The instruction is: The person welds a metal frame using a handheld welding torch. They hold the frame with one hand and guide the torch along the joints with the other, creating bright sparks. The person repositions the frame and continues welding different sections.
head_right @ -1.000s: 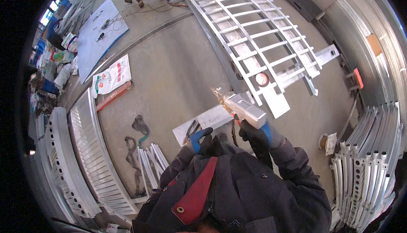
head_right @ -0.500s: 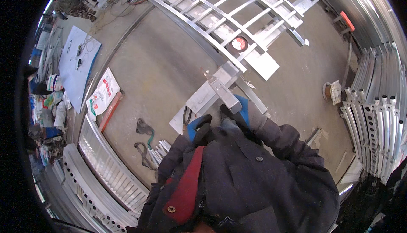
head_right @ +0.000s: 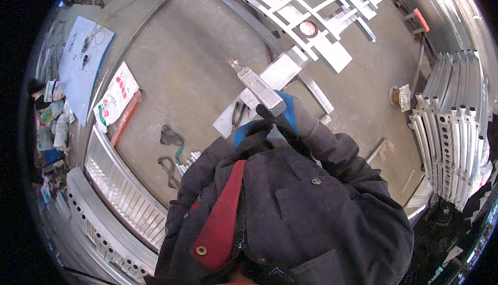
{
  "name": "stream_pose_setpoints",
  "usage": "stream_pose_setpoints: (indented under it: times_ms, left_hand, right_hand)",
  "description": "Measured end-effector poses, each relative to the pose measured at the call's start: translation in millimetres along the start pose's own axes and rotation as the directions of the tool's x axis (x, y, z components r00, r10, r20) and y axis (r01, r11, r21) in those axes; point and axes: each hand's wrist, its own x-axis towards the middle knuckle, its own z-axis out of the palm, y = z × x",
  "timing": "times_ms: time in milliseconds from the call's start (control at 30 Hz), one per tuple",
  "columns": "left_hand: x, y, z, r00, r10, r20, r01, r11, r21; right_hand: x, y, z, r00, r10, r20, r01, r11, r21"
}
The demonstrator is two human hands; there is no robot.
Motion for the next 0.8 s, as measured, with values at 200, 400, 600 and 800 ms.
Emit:
stream_pose_setpoints:
  times_ms: [200, 400, 600, 800]
  left_hand:
    - [-14, 23, -22, 0.94, 0.096, 0.327, -0.064, 0.992, -0.105]
    - [1, 37, -22, 0.944, -0.201, 0.262, 0.284, 0.9, -0.332]
    - [36, -1, -66, 0.952, -0.141, 0.271, 0.218, 0.935, -0.28]
    - [68, -12, -57, 0.993, -0.105, 0.045, 0.112, 0.829, -0.548]
  right_hand:
    - [29, -5, 30, 0.999, 0.015, 0.048, -0.019, 0.995, 0.1]
    - [70, -8, 54, 0.994, 0.111, 0.02, -0.107, 0.986, -0.126]
    - [96, -1, 51, 0.995, -0.096, 0.037, 0.1, 0.989, -0.111]
    - [93, 32, 12, 0.995, 0.083, 0.061, -0.075, 0.991, -0.112]
